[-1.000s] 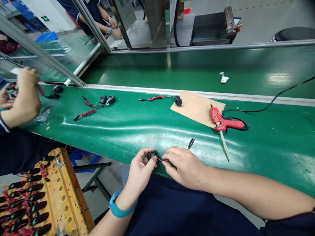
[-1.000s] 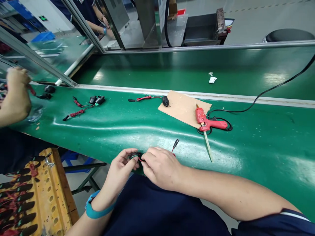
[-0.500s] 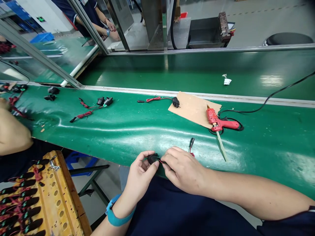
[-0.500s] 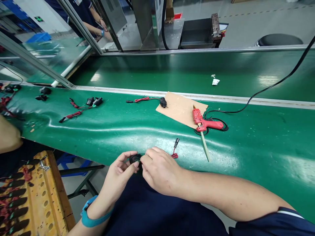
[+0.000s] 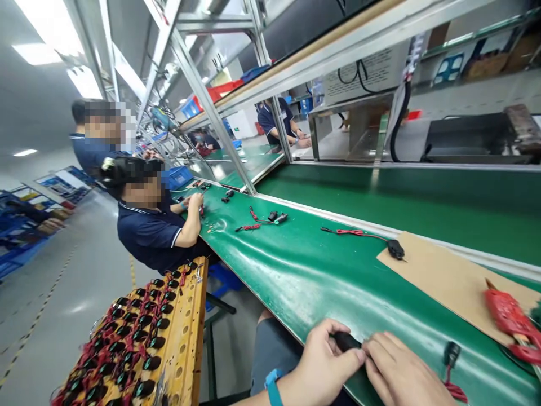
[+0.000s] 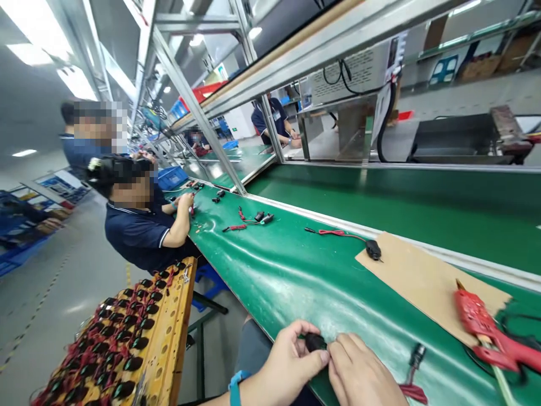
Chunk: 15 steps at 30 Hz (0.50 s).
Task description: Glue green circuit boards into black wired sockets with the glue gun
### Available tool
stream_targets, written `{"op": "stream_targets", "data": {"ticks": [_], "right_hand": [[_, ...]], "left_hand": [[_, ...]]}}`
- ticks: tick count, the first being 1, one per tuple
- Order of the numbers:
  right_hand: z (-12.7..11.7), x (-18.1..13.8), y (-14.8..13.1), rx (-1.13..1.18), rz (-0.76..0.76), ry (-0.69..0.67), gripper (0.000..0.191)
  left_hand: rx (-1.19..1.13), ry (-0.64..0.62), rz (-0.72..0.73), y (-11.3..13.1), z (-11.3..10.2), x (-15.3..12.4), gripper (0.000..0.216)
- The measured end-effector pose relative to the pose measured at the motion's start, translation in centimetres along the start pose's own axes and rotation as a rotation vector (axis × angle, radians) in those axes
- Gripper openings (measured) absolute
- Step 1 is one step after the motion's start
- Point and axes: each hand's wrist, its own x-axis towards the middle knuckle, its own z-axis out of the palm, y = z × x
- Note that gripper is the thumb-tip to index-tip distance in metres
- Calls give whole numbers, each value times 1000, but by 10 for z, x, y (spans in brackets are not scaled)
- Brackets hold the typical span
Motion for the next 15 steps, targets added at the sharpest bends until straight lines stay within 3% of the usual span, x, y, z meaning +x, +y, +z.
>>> {"op": "stream_targets", "data": {"ticks": [8, 15], "right_hand": [[-31, 12, 10, 236, 151, -48, 16], [-72, 30, 25, 204, 523, 192, 17]], "left_hand": [[39, 2, -101, 8, -12, 3, 72], [56, -28, -17, 26, -32, -2, 51]]}}
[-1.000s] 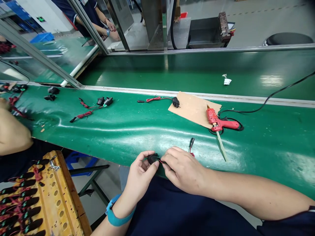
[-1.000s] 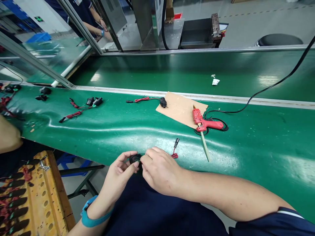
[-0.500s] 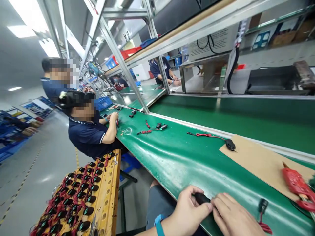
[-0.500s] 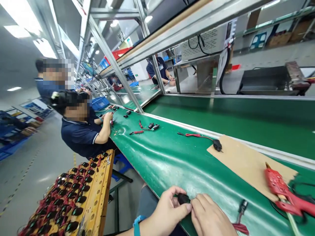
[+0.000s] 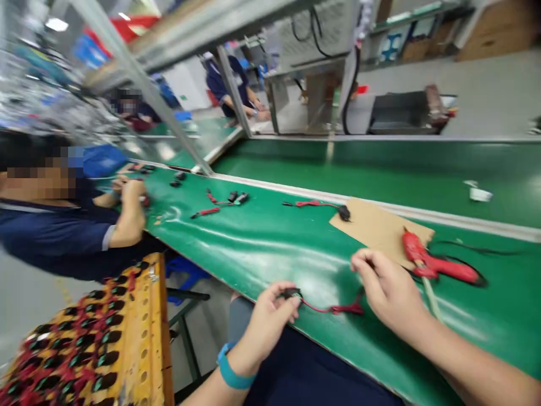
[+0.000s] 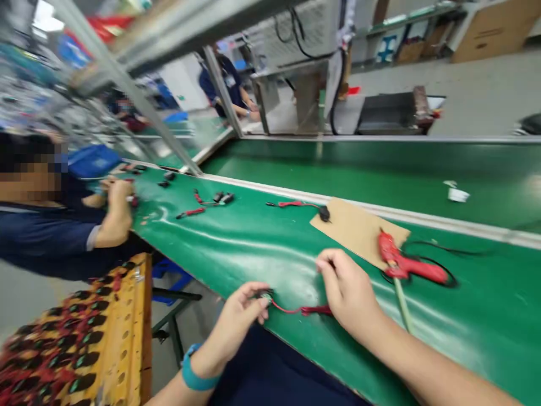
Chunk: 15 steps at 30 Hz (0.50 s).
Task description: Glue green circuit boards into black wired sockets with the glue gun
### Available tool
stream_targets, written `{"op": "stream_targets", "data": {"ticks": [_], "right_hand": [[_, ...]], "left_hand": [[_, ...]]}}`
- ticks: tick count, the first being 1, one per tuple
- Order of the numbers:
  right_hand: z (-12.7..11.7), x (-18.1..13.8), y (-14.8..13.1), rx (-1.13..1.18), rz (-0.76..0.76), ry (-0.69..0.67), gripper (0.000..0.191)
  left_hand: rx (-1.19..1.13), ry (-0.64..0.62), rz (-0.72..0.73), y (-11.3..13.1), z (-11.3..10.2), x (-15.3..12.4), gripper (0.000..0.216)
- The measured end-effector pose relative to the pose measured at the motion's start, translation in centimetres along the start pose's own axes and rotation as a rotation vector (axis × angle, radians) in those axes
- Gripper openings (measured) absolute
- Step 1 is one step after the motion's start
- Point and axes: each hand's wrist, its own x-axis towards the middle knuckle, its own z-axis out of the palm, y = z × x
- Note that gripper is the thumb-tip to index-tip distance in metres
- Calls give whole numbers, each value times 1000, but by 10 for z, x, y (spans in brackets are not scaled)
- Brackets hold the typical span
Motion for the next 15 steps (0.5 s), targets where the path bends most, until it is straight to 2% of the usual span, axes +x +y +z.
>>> {"op": "stream_targets", "data": {"ticks": [4, 11, 15], "right_hand": [[3, 5, -2, 34, 47, -42, 24], [24, -10, -12, 94, -82, -335, 14], [33, -18, -20, 66, -155, -379, 13]], "left_hand": [[3, -39, -27, 3, -10, 5, 44], [26, -44, -48, 7, -8, 3, 42], [87, -54, -33, 11, -3, 5, 44]]}}
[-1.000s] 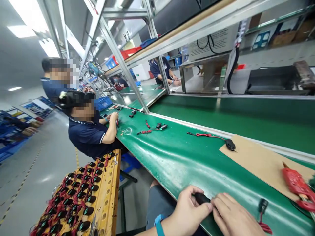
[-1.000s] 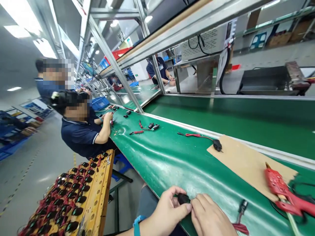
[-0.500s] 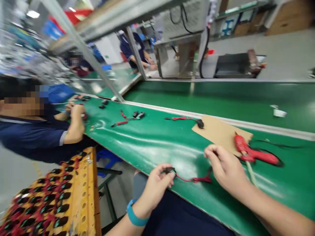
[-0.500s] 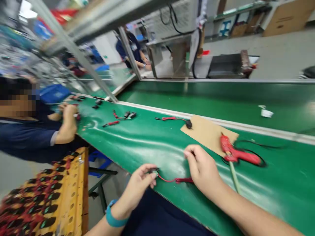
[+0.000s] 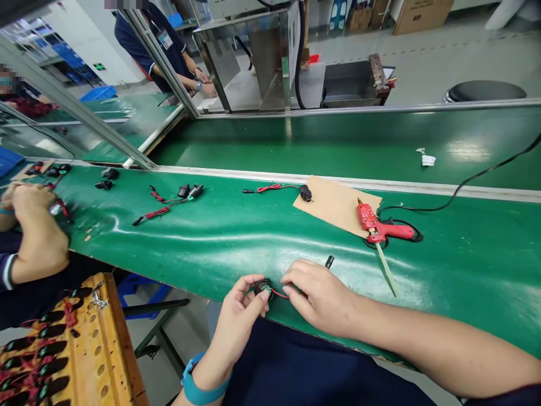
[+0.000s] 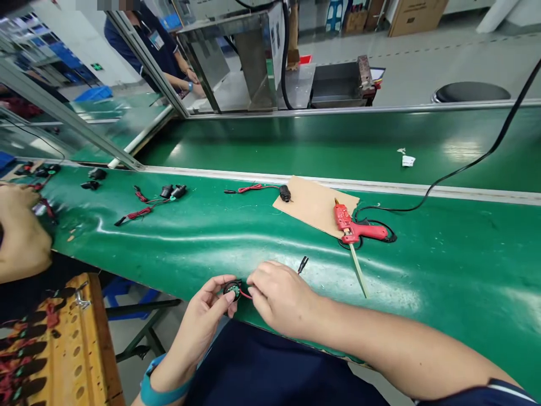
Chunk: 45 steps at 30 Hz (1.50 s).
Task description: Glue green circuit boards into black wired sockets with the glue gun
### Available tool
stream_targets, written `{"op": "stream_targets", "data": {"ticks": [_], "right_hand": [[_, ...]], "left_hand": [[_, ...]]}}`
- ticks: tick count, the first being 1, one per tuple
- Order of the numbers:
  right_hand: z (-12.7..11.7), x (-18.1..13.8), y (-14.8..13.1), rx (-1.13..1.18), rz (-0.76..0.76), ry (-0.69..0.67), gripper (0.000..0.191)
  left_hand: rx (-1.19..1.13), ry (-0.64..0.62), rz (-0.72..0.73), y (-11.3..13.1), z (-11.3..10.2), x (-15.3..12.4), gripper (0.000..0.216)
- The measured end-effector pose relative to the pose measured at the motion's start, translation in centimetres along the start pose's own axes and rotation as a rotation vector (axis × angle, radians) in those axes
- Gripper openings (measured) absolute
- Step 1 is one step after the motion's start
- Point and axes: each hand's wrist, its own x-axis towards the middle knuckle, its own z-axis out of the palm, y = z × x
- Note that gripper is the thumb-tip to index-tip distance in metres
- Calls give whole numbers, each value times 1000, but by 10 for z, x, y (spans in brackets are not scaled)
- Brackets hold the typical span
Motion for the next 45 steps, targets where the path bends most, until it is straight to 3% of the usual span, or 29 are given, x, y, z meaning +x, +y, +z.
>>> {"op": "stream_targets", "data": {"ticks": [6, 9, 13, 20, 29, 33, 36, 41, 45], "right_hand": [[14, -11, -9, -139, 22, 7, 16], [21, -12, 4, -186, -1, 29, 17], [24, -10, 13, -179, -58, 19, 24], [24, -15, 9, -262, -73, 20, 27], [21, -14, 11, -417, -223, 12, 26], [6, -11, 4, -410, -129, -54, 22], [-17, -4, 4, -275, 0, -93, 20], [-53, 6, 10, -122, 175, 63, 20], [-53, 6, 9, -77, 185, 60, 18]], "left_hand": [[-188, 2, 24, 9, 18, -14, 47], [-371, -53, 24, 0, 25, -10, 55], [-489, -15, 43, -13, 31, -6, 64], [-496, -13, 8, -16, 36, -14, 67], [-380, -22, -5, -18, 36, -10, 63], [-341, -34, 22, -12, 31, -8, 52], [-246, 6, 32, -8, 25, -5, 44], [-145, 55, -12, -3, 20, -4, 44], [-112, 68, -5, -3, 20, -6, 46]]}}
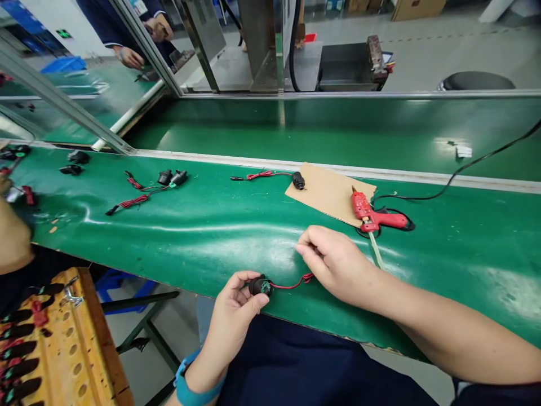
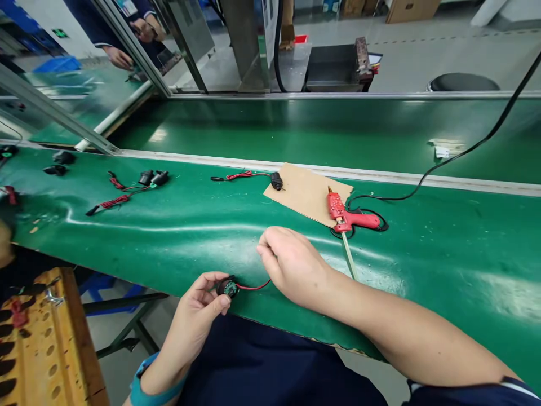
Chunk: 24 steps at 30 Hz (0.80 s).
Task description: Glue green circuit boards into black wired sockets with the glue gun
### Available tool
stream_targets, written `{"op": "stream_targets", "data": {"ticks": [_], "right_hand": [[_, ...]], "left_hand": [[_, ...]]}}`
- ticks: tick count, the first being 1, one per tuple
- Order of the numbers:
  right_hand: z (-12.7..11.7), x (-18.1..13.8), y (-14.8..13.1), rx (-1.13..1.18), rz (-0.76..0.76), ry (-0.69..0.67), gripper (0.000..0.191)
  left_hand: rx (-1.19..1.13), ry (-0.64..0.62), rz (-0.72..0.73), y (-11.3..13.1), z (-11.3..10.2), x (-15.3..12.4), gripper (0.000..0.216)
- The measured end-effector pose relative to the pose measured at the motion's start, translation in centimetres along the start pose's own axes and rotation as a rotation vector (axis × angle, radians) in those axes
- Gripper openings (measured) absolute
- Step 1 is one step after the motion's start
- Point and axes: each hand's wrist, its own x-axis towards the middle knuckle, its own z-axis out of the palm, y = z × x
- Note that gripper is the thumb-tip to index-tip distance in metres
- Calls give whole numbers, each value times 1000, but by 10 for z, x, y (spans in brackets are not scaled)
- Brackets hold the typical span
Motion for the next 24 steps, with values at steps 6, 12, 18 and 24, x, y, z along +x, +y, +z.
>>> {"op": "stream_targets", "data": {"ticks": [6, 12, 18, 24], "right_hand": [[14, -7, -6, 9, -76, -124, 9], [19, -11, -8, -62, -122, -347, 7], [25, -12, -10, -61, -148, -387, 12], [20, -10, -8, -77, -173, -392, 17]], "left_hand": [[64, -11, 31, -3, -4, 2, 45], [139, -9, 12, -1, -3, 0, 46], [160, -15, 13, 7, 3, -4, 42], [112, -257, -195, 15, 7, -4, 30]]}}
